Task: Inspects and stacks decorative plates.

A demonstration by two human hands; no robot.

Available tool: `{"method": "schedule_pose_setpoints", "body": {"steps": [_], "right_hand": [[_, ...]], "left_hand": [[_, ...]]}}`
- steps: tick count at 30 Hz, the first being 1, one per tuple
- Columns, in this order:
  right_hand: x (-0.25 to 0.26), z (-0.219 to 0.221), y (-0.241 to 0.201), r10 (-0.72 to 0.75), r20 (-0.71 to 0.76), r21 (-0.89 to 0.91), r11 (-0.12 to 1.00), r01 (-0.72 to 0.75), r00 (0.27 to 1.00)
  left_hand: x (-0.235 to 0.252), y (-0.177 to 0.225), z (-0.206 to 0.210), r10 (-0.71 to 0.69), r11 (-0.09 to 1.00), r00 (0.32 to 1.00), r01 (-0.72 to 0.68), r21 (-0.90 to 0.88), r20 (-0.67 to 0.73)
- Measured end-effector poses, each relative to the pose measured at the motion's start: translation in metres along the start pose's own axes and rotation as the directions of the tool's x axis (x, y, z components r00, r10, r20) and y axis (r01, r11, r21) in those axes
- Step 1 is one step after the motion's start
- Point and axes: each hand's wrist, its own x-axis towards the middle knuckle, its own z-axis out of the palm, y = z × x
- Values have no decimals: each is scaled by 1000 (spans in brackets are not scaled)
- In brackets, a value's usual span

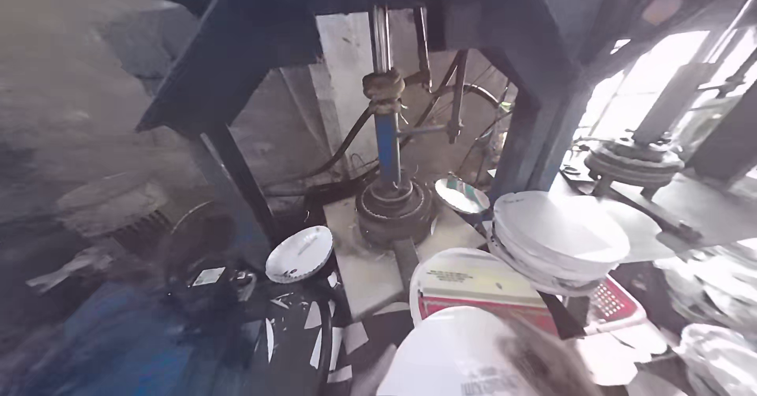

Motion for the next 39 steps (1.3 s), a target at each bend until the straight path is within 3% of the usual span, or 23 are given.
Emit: {"method": "schedule_pose_setpoints", "body": {"steps": [1, 3, 5, 6, 8, 10, 13, 14, 17, 18, 20, 22, 23, 25, 28, 30, 31, 33, 34, 35, 37, 38, 39], "right_hand": [[-1, -18, 0, 60, -97, 34, 998, -57, 994], [11, -52, 16, 111, -282, -90, 986, -141, 953], [28, -61, 65, 64, -384, -343, 916, -206, 921], [30, -60, 87, 52, -392, -426, 874, -232, 918], [35, -56, 102, 77, -384, -524, 802, -286, 920], [37, -57, 92, 144, -319, -622, 714, -321, 937], [51, -62, 26, 325, -294, -695, 572, -435, 899], [53, -62, 8, 243, -298, -710, 590, -384, 923], [75, -43, -30, -159, -67, -714, 697, 64, 985], [91, -28, -35, -255, 45, -697, 684, 213, 966], [134, 8, -27, -395, 224, -726, 542, 423, 891], [173, 46, -26, -219, 341, -808, 428, 404, 914], [189, 65, -30, -41, 354, -868, 356, 345, 934], [216, 97, -33, 302, 338, -936, 211, 283, 892], [231, 118, -20, 442, 304, -952, 103, 289, 844], [233, 120, -13, 451, 292, -954, 78, 288, 843], [232, 115, -8, 373, 328, -942, 63, 329, 868], [225, 95, 5, -26, 470, -876, 110, 470, 882], [225, 89, 6, -255, 527, -798, 178, 575, 811], [224, 85, 0, -327, 555, -730, 248, 636, 765], [208, 82, -16, -136, 626, -711, 305, 634, 768], [199, 85, -30, 77, 638, -743, 322, 587, 766], [189, 90, -40, 132, 627, -763, 307, 569, 768]], "left_hand": [[12, 13, -7, 16, 998, 1000, -15, 65, -9], [38, 22, -55, 170, 932, 966, -93, 351, -196], [71, 10, -131, 413, 738, 820, -48, 673, -395], [92, 2, -169, 480, 605, 757, 81, 792, -443], [133, -17, -236, 455, 339, 726, 394, 854, -515], [172, -32, -275, 375, 171, 698, 595, 786, -610], [216, -52, -295, 401, 13, 737, 590, 808, -544], [221, -63, -296, 361, 18, 777, 547, 837, -515], [232, -76, -294, 214, 98, 812, 536, 839, -543], [232, -75, -294, 199, 112, 811, 539, 835, -550], [228, -73, -296, 161, 117, 829, 523, 845, -535], [226, -70, -297, 119, 83, 838, 527, 846, -533], [227, -70, -296, 103, 65, 836, 535, 842, -539], [227, -68, -295, 67, 46, 833, 548, 835, -550], [228, -61, -291, -22, 25, 823, 569, 822, -568], [228, -60, -291, -40, 7, 821, 571, 821, -570], [229, -60, -290, -46, 2, 821, 570, 822, -569], [230, -59, -287, -57, 14, 827, 561, 828, -559], [230, -58, -289, -46, 25, 831, 556, 831, -555], [229, -57, -290, -33, 28, 834, 552, 833, -551], [220, -54, -288, 38, 45, 852, 520, 853, -522], [211, -48, -285, 115, 67, 857, 497, 865, -502], [198, -39, -283, 242, 121, 848, 455, 882, -471]]}}
